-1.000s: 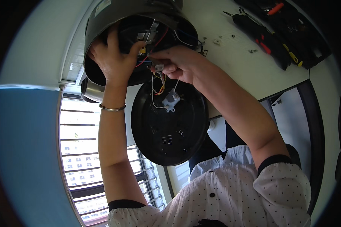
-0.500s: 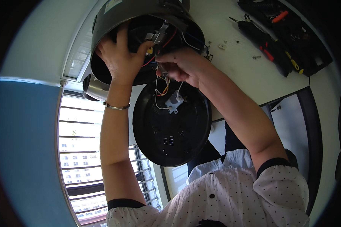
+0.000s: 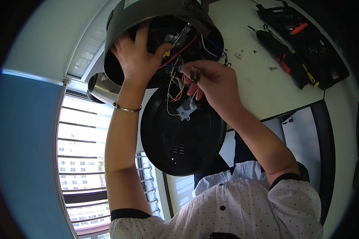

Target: The person works on the internal wiring of a disassembled appliance, likely a rice cooker, by hand. They connect and adjust multiple colored wires inside the housing while tools and parts rest on the table.

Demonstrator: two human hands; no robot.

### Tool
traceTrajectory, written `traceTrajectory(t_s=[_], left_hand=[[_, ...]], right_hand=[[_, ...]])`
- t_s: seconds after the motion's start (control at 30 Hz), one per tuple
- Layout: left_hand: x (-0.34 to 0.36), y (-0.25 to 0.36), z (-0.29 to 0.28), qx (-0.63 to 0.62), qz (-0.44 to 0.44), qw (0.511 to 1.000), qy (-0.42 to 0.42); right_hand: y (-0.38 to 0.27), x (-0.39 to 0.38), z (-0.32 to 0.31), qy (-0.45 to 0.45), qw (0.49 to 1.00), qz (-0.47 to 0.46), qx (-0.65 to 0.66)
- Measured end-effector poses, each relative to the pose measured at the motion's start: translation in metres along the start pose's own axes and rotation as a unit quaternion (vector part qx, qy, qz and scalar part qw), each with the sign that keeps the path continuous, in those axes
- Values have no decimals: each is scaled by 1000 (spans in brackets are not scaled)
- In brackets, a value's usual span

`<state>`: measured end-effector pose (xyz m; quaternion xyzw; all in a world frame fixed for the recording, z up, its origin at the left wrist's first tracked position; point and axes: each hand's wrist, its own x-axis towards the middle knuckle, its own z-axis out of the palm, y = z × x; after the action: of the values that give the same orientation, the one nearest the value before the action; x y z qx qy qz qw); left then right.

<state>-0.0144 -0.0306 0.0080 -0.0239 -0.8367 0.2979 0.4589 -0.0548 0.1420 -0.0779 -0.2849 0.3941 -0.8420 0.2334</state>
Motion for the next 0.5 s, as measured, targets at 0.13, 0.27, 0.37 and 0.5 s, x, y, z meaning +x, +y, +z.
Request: traceTrajectory(t_s=[0.13,0.27,0.37,0.5], left_hand=[[2,1,-1,1,-5,1000,-9],[4,3,-1,-2,-10,1000,-6],[2,2,0,-2,-7,1000,0],[2,3,-1,1,-6,1000,-5]], right_hand=[[8,9,7,16,994,-91,-63],[24,18,10,38,990,-126,-51],[24,23,8,25,992,-104,-73],[26,30,3,5,991,-81,-106]])
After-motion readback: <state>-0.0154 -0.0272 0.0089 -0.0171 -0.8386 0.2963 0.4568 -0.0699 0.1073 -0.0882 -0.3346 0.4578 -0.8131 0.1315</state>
